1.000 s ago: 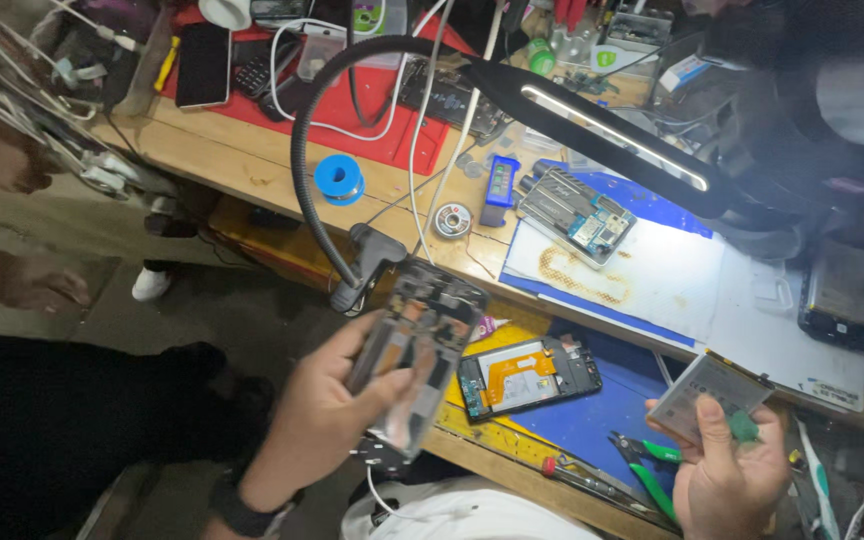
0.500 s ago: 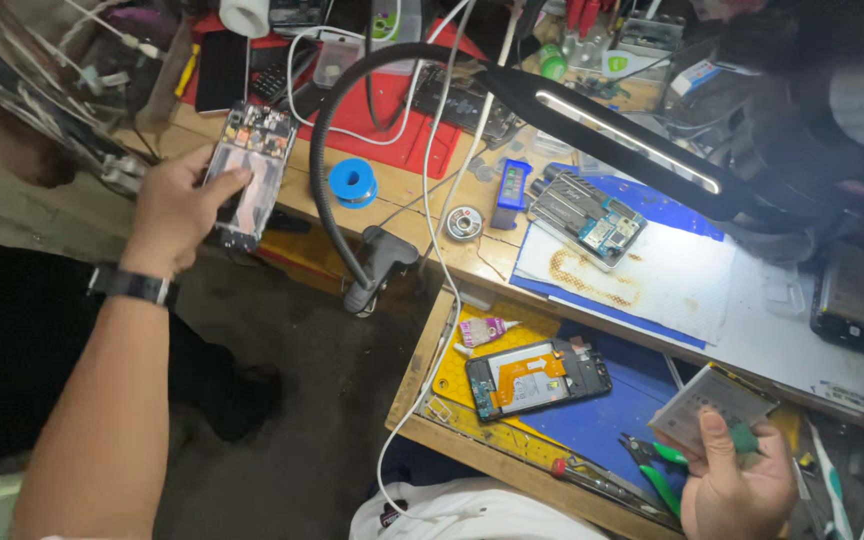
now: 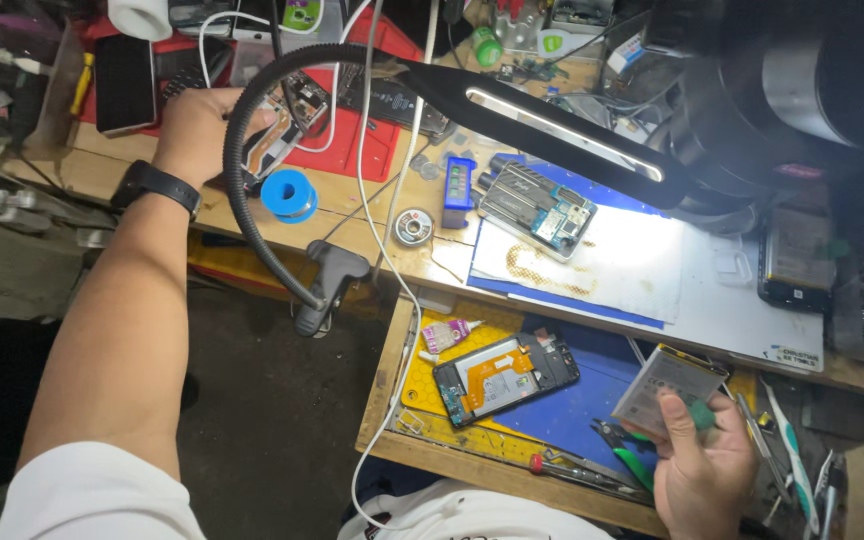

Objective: The person works on a mobile phone battery by peeling back layers and using a soldering iron to secure connections while looking through a microscope.

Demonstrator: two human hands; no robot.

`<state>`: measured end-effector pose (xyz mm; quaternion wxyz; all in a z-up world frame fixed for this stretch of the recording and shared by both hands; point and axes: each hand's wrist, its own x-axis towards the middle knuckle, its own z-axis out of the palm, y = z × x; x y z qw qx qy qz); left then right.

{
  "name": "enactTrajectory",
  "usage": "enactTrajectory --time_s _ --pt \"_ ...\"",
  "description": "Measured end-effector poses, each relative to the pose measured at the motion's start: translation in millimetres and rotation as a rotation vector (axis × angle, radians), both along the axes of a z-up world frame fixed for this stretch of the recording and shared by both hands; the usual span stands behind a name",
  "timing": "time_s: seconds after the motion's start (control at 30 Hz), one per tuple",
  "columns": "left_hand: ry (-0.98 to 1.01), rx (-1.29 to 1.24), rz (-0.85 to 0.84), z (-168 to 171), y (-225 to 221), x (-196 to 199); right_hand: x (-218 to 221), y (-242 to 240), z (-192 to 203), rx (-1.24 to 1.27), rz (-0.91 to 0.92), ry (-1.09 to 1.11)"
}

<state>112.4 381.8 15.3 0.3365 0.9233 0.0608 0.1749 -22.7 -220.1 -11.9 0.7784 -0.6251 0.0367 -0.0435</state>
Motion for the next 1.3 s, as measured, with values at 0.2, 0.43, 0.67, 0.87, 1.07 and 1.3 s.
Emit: enactTrajectory --time_s 0.2,0.43,0.67,0.87,1.07,1.3 --pt "-0.236 0.468 -0.011 -15.5 -0.7 6.4 11.1 11.7 1.4 0.056 0.013 0.083" --pt "-0.295 0.294 0.095 -27.0 -22.7 -5.5 28.2 19.2 7.2 0.094 0.083 0.146" --pt "-0.442 0.344 0.235 16.9 -69.4 -52.1 37.6 26.0 5.7 0.039 0.145 0.172" --pt "-0.608 0.079 0.255 53.5 -199.9 -158.5 49.5 46.6 10.0 -0.167 0.227 0.079" --pt "0.089 -1.065 -0.078 24.3 -323.2 -153.7 55.6 74.7 31.9 -0.155 0.488 0.133" --pt "0.254 -1.231 -0.090 -1.8 -329.8 -129.2 88.7 79.7 64.0 -0.579 0.487 -0.037"
